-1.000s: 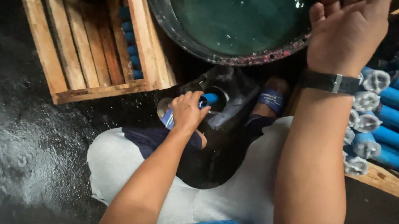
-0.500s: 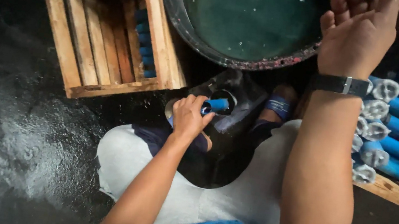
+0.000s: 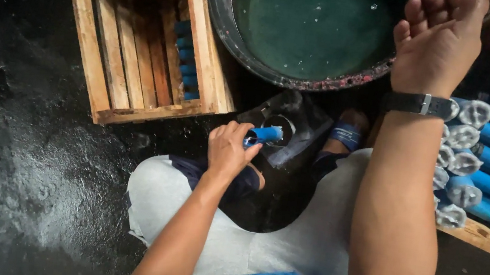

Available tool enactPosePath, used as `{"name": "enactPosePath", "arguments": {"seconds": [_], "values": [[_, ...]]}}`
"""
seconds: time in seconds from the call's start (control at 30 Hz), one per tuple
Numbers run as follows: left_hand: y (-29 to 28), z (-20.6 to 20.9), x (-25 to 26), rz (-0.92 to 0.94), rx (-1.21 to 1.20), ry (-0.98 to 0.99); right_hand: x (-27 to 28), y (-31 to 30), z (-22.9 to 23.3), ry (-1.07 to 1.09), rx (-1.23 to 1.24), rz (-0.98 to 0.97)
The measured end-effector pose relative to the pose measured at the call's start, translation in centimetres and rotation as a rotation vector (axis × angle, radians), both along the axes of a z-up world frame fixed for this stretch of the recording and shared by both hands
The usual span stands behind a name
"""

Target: The person picks up blue cylindrical tubes, dips one end into a vat of wax, and places them into a wooden crate.

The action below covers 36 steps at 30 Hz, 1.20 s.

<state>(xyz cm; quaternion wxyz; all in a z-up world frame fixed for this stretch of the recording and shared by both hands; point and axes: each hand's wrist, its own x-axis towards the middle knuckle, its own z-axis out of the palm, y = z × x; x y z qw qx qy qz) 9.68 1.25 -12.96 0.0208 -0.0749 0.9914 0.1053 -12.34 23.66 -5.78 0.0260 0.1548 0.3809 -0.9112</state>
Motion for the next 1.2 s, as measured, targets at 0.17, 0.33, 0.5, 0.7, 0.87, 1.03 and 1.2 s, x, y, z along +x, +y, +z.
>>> {"name": "enactPosePath", "arguments": {"seconds": [0.17, 0.33, 0.5, 0.7, 0.87, 1.03, 1.2], "values": [[0.1, 2.9, -0.3, -0.012, 0.061, 0.021, 0.1, 0.0, 0.3, 0.002, 0.05, -0.003], [0.5, 4.7, -0.6, -0.044, 0.049, 0.044, 0.2, -0.2, 0.3, 0.003, 0.025, -0.003], [0.7, 5.6, -1.0, -0.062, 0.048, 0.044, 0.0, -0.2, 0.1, -0.002, 0.011, 0.004], [0.6, 6.0, -1.0, -0.099, 0.05, 0.041, 0.1, 0.0, 0.2, 0.008, -0.005, 0.012], [0.5, 8.0, -1.3, -0.056, 0.086, 0.018, -0.3, -0.1, -0.3, -0.047, -0.023, -0.034], [0.0, 11.7, -3.1, -0.02, 0.128, -0.016, -0.2, 0.2, 0.0, -0.021, -0.001, -0.008], [-1.2, 13.8, -6.8, 0.003, 0.123, 0.006, 0.0, 0.3, 0.0, 0.001, 0.066, -0.029]]}}
